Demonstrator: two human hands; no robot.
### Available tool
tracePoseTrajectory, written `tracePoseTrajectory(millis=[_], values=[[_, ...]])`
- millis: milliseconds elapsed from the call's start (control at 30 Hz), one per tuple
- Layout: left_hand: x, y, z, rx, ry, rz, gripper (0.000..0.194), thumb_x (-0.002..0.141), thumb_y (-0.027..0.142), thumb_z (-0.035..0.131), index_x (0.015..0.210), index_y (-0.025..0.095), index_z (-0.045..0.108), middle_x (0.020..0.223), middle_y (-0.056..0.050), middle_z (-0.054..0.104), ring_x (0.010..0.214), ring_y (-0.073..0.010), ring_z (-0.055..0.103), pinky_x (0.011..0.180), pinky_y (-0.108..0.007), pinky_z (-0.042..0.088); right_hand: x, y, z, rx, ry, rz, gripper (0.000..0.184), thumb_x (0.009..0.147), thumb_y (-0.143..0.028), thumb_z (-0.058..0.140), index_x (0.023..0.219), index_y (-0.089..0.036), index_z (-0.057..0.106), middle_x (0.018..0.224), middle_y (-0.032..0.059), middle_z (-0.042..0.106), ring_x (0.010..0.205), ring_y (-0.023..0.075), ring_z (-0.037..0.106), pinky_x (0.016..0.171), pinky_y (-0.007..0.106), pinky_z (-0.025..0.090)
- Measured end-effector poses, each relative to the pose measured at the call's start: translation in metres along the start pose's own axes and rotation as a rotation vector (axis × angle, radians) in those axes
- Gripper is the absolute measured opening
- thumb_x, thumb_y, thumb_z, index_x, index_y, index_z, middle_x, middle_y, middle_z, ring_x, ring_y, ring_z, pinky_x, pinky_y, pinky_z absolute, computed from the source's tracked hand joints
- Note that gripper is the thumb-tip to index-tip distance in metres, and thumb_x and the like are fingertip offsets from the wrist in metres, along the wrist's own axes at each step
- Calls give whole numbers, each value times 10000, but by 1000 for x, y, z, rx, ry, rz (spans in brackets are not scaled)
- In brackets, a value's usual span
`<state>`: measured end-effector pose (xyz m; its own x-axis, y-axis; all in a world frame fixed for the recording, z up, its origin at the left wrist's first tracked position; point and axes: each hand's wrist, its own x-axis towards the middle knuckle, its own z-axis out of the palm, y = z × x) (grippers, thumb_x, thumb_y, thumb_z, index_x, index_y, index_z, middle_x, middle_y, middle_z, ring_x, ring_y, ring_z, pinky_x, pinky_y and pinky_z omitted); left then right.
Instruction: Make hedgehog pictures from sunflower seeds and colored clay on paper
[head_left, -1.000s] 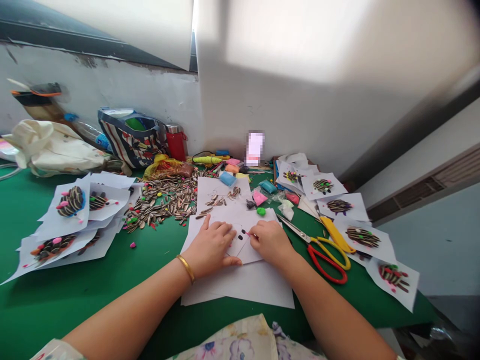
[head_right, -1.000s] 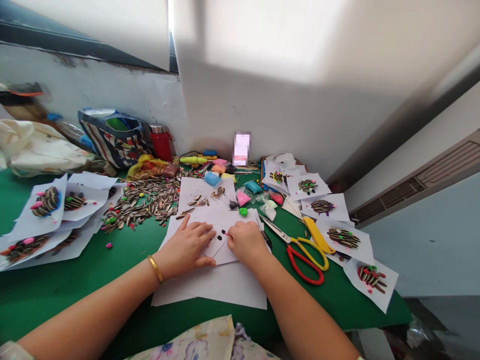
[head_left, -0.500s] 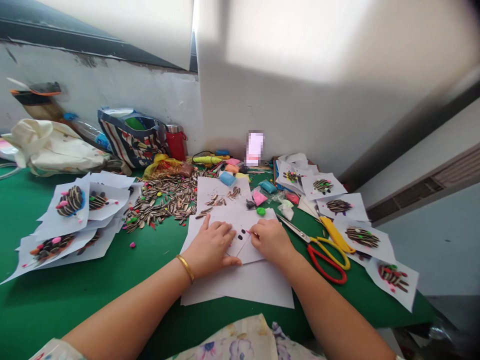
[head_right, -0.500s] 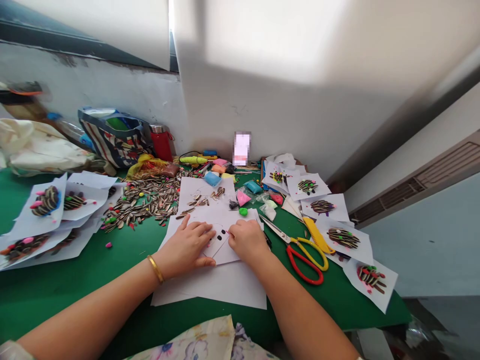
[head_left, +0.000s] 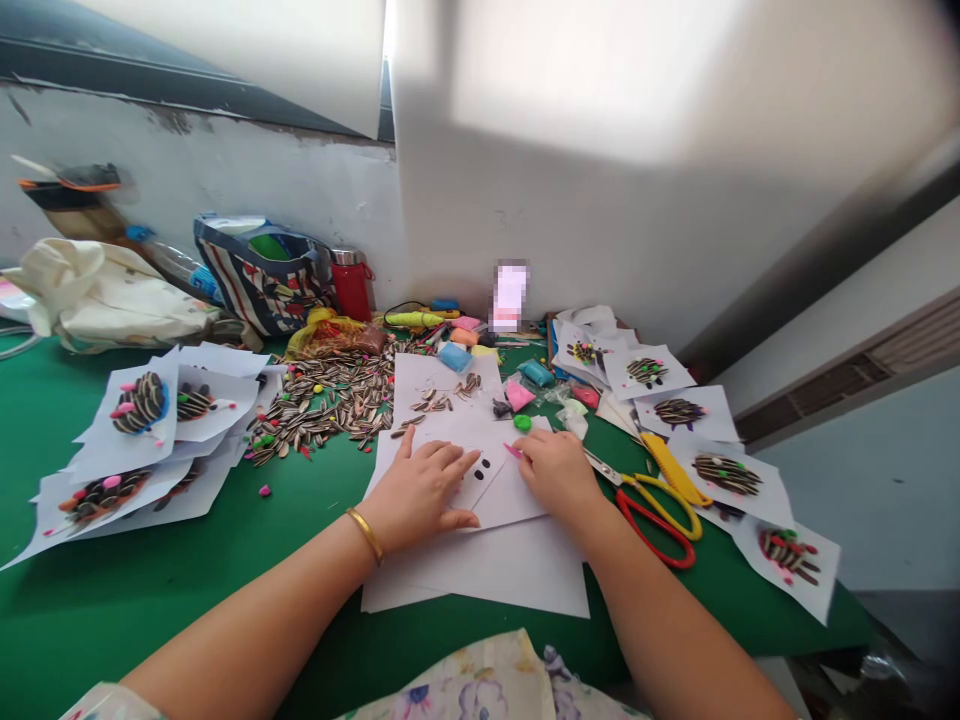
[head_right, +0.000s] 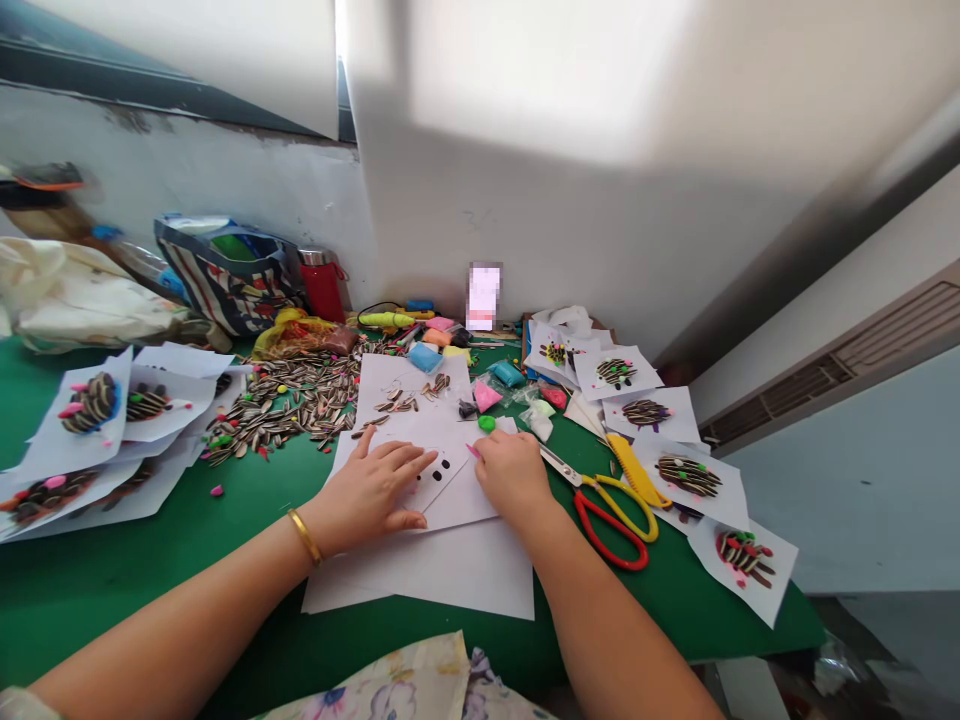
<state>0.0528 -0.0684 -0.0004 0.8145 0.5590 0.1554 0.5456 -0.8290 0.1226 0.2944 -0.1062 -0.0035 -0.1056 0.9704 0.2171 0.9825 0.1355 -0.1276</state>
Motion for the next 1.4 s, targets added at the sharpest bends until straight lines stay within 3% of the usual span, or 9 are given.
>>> tracePoseTrajectory(millis=[133,233,367,567,833,1100,1300,1400], values=[[1,0,-2,38,49,17,797,811,721,520,1491,340,349,1467,-121,444,1351,-334,378,1151,-640,89,-2,-1,-5,91,84,37,200,871,-162,545,920,-217,731,966,66,680,960,218,588,903,379,335],[1,2,-5,57,75,33,805,814,720,516,1507,375,296,1465,-107,444,1355,-322,374,1160,-626,94,-3,-9,-11,418,149,-28,209,937,-259,512,980,-207,709,967,66,672,952,197,597,875,338,403],[1,4,-7,75,87,39,826,795,704,563,1507,381,296,1475,-103,431,1352,-327,376,1164,-622,105,-4,-20,-11,820,92,-16,207,892,-358,600,1006,-201,673,911,43,673,851,174,613,781,296,475],[1,4,-11,78,104,76,738,803,656,599,1465,437,359,1493,-82,410,1364,-334,365,1161,-653,65,-2,-21,-7,1010,-2,161,189,831,-377,638,816,-189,652,800,21,674,778,168,606,722,287,477],[1,2,-11,113,110,124,653,853,605,569,1451,502,328,1527,-64,357,1417,-294,299,1153,-674,-14,-1,-18,-8,1038,-131,143,193,861,-350,553,765,-184,580,703,-24,551,654,122,492,611,244,396],[2,-1,-14,121,136,106,651,845,580,605,1443,483,366,1515,-58,384,1397,-310,334,1167,-656,31,0,-16,-14,1155,-174,144,194,858,-352,564,849,-177,647,790,15,645,754,149,579,720,271,467],[3,-2,-13,91,186,159,617,830,548,649,1404,477,432,1495,-49,413,1372,-313,371,1167,-661,44,2,-15,-7,991,-146,151,129,798,-264,577,807,-174,669,775,10,665,712,140,570,674,254,437],[3,-5,-13,32,220,156,527,871,500,622,1374,422,491,1454,-64,458,1349,-297,406,1176,-631,109,2,-12,-2,903,-150,135,108,793,-227,549,787,-182,647,734,-8,634,658,124,531,624,237,402]])
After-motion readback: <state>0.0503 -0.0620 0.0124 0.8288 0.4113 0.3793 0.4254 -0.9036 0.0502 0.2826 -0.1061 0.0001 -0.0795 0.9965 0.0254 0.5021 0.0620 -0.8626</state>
